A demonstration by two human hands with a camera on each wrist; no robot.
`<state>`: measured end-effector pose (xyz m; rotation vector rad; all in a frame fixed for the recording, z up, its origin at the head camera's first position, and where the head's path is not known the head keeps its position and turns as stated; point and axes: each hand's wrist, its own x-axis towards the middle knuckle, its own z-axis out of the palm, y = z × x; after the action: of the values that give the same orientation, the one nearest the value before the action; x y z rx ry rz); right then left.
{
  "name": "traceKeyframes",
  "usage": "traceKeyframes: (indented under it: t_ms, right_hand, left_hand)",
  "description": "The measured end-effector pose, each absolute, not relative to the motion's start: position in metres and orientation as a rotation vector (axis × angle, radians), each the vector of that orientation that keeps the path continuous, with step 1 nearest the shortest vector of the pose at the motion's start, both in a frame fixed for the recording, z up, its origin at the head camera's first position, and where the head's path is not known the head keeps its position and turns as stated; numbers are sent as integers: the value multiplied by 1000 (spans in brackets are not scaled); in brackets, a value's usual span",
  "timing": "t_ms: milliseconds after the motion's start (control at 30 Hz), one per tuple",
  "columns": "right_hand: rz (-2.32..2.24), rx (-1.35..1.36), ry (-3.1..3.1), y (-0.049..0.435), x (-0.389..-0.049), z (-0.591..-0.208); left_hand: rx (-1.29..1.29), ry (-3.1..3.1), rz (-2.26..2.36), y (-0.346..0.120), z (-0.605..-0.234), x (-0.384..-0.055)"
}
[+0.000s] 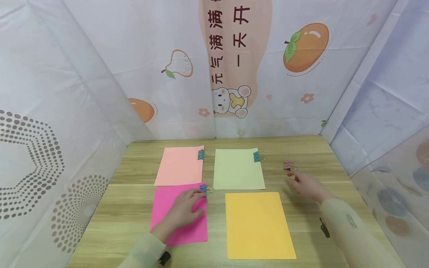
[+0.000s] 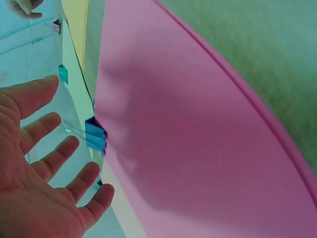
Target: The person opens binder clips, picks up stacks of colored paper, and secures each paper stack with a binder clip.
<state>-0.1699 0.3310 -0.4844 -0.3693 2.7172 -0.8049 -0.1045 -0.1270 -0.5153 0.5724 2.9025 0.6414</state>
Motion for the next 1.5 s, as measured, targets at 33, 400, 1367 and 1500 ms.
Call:
traceKeyframes:
  t_ms: [33, 400, 1367, 1500]
  right_hand:
    - [-808, -370, 2718, 332, -170, -485]
    - [-811, -340, 2699, 336, -170, -484]
    - [-767, -362, 2724, 340, -174, -490]
    - [-752, -359, 2722, 341, -175, -491]
  left_hand:
    - [578, 2900, 640, -125, -516, -104]
    - [614, 2872, 635, -110, -517, -101]
    - [1037, 2856, 186, -75, -536, -83]
    - [1045, 2843, 169, -75, -541, -82]
